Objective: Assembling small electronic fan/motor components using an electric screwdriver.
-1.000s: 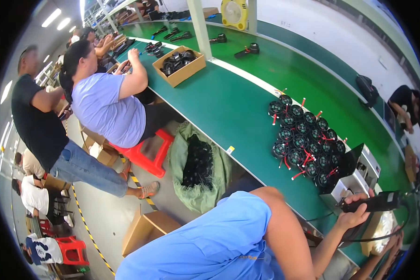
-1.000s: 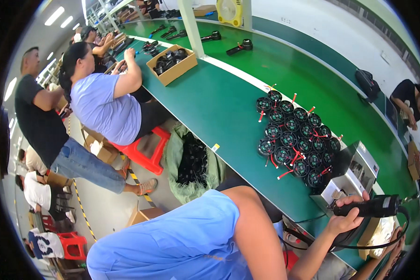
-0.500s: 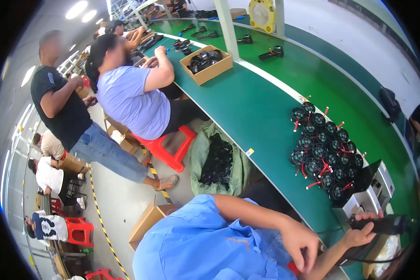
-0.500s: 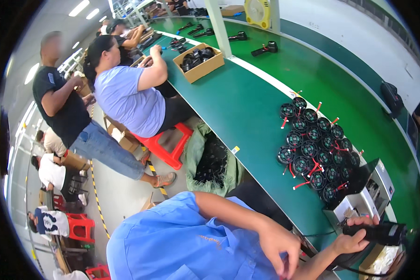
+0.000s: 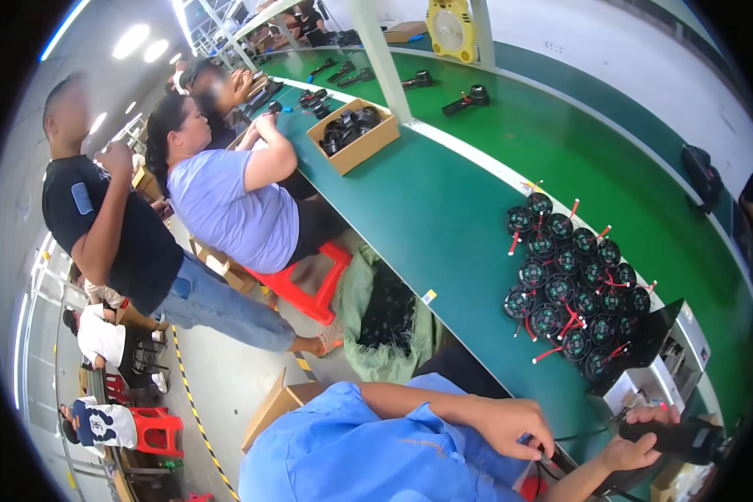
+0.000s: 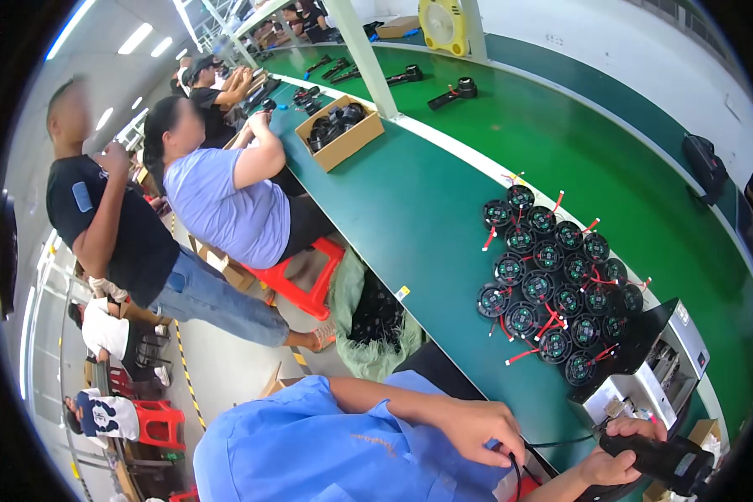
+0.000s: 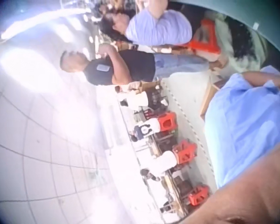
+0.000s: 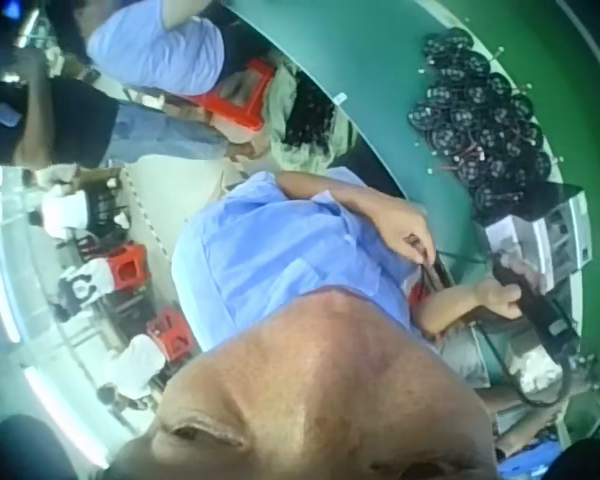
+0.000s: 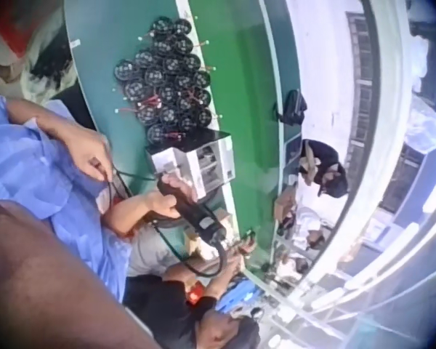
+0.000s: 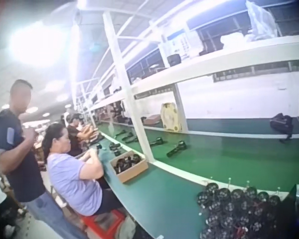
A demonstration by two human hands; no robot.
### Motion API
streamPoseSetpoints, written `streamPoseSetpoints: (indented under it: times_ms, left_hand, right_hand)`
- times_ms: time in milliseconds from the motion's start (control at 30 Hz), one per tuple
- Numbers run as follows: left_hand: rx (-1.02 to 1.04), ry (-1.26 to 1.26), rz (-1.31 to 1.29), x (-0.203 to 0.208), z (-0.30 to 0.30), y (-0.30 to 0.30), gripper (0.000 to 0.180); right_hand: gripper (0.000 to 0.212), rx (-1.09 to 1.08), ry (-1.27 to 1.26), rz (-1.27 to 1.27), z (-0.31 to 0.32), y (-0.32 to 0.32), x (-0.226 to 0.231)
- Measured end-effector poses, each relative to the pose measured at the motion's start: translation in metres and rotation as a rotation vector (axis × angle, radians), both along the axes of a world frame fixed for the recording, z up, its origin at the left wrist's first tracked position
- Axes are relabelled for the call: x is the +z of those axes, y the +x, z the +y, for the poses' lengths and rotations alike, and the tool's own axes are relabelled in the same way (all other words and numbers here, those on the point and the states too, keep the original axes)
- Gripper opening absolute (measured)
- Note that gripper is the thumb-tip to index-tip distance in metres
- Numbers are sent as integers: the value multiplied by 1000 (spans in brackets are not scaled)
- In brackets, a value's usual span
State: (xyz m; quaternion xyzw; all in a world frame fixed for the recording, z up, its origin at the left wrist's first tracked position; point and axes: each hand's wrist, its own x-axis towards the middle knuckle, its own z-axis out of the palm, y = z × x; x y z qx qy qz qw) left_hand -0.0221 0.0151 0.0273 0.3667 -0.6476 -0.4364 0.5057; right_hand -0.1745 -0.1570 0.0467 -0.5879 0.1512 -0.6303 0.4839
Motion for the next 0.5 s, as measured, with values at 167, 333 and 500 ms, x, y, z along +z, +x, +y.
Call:
streamPoseSetpoints:
  times_ms: [167,333,500]
  left_hand:
    - [99,-329,-237,-10,-17,-12,7]
    - [64,-355,-236,-21,-32,-14,4]
    - [74,-307,-286,-23,-37,-23,7]
  right_hand:
    - [71,-16,-11,18,-1,-5,-3]
    - [71,-55,3,41,4,1,4]
    - [72,1,-34,0,3,0,2]
